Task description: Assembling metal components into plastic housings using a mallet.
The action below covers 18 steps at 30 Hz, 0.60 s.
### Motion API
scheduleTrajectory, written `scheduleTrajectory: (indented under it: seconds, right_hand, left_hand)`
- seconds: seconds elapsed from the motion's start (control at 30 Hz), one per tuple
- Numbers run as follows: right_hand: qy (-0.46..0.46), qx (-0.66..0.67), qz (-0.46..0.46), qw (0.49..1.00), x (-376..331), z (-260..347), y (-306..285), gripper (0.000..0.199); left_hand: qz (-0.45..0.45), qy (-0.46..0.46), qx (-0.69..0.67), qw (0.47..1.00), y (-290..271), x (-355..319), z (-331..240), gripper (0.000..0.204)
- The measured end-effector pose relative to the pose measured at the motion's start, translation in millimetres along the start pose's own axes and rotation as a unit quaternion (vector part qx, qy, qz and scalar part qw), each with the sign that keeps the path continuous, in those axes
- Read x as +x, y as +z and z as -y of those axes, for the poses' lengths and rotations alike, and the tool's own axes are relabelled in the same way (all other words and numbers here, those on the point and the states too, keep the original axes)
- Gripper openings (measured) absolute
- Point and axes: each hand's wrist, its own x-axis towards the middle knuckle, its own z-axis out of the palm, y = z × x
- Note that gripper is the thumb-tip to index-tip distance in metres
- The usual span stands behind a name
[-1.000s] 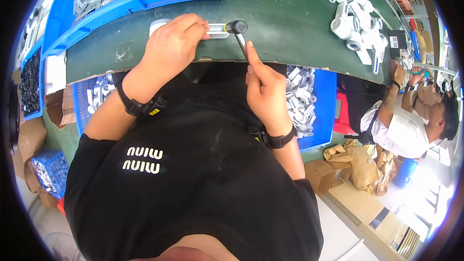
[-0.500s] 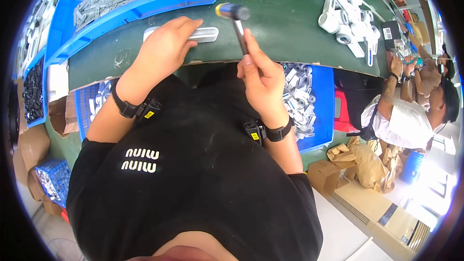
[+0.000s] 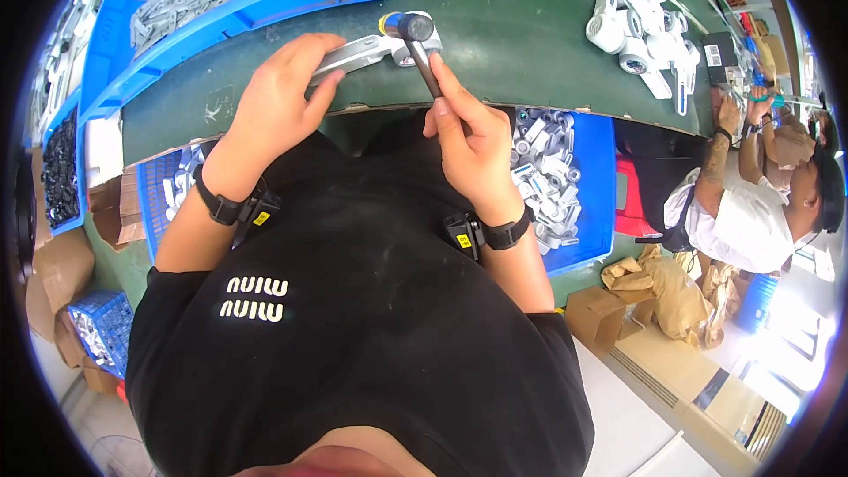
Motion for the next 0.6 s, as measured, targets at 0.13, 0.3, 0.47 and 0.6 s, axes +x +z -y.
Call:
scheduleTrajectory:
  seconds: [0.13,0.3,0.47,0.6]
  right_hand:
    - [-0.065,-0.027,-0.011,0.997,5.5,16.6,-7.3,0.049]
    - [-0.064,0.068,-0.061,0.994,-0.8,18.8,0.2,0.051]
    - [-0.009,-0.139,0.057,0.989,12.7,23.5,-0.9,0.052]
    - [-0.057,-0.049,-0.038,0.996,2.1,27.8,7.4,0.054]
  left_hand:
    - [-0.050,0.059,0.025,0.997,16.5,-7.2,19.8,0.021]
    - [-0.107,0.086,0.017,0.990,29.9,-10.0,21.9,0.030]
    - [-0.124,0.092,0.021,0.988,35.9,-11.0,25.2,0.031]
    - [-0.130,0.087,0.017,0.988,38.2,-10.7,23.2,0.032]
